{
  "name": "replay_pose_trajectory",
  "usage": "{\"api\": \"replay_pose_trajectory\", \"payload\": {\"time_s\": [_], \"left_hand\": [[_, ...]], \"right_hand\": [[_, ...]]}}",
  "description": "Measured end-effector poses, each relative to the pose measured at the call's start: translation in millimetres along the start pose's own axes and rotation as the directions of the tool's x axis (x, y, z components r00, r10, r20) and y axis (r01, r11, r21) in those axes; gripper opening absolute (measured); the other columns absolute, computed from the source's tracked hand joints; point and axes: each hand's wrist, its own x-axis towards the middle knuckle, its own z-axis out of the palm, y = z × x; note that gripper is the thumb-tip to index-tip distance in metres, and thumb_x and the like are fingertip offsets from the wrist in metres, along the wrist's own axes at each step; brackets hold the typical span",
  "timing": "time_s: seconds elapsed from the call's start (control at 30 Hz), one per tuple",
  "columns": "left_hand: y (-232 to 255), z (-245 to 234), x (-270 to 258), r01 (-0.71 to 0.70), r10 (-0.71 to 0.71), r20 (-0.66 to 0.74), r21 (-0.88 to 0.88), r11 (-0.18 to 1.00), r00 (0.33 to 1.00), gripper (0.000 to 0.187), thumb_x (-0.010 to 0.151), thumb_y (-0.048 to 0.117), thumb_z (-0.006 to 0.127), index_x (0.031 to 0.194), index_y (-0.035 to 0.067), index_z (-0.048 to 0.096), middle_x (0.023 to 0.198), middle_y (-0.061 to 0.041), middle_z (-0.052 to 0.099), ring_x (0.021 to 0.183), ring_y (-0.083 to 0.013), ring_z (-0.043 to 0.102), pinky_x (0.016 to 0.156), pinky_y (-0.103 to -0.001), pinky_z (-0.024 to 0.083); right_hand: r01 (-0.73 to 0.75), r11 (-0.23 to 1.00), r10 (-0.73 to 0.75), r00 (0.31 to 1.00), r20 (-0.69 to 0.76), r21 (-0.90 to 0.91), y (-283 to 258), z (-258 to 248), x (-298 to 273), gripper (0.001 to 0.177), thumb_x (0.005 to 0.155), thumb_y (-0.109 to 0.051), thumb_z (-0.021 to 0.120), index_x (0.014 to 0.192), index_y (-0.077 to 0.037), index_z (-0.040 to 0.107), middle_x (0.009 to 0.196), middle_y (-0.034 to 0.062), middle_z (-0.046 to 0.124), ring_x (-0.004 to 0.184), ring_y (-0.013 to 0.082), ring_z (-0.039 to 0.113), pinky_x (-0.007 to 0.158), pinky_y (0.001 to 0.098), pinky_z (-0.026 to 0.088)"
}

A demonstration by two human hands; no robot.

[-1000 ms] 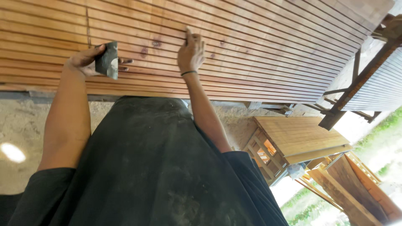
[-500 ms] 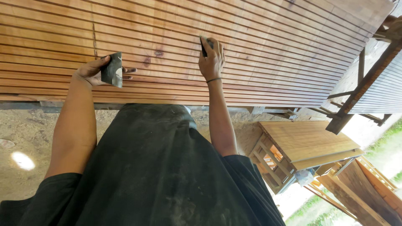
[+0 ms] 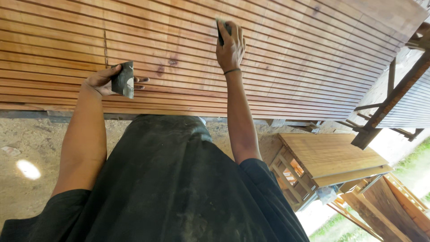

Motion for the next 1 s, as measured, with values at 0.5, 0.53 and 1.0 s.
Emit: {"api": "replay_pose_trajectory", "payload": {"time_s": [0.5,0.53,1.0], "left_hand": [[1.4,-12.9,0.6,-0.020,0.021,-0.140,0.006,1.000,0.990,0.034,0.109,0.027,0.063,0.131,0.001,0.065,0.124,-0.017,0.072,0.115,-0.0284,0.069,0.100,-0.047,0.054],[2.8,-8.6,-0.5,-0.020,0.021,-0.126,0.008,1.000,0.992,0.033,0.108,0.028,0.063,0.130,0.002,0.065,0.123,-0.016,0.072,0.116,-0.0291,0.069,0.101,-0.048,0.054],[-1.5,-12.8,2.2,-0.025,0.030,-0.084,0.059,0.998,0.996,0.041,0.107,0.033,0.064,0.135,0.003,0.063,0.126,-0.019,0.071,0.119,-0.0334,0.067,0.102,-0.053,0.052]], "right_hand": [[-0.018,0.999,0.018,1.000,0.001,-0.033,6.1,17.9,12.1,0.054,0.083,-0.008,0.078,0.135,-0.018,0.067,0.129,0.0046,0.062,0.122,0.0282,0.059,0.090,0.0441,0.053],[-0.007,0.999,0.008,1.000,0.016,-0.040,7.6,18.9,12.8,0.055,0.082,-0.007,0.078,0.135,-0.017,0.067,0.129,0.0047,0.063,0.123,0.0294,0.058,0.088,0.0445,0.052],[0.066,0.997,-0.070,0.985,0.156,0.035,49.3,-20.3,22.3,0.038,0.088,-0.002,0.072,0.120,-0.023,0.077,0.114,-0.0019,0.067,0.110,0.0235,0.064,0.087,0.0419,0.052]]}}
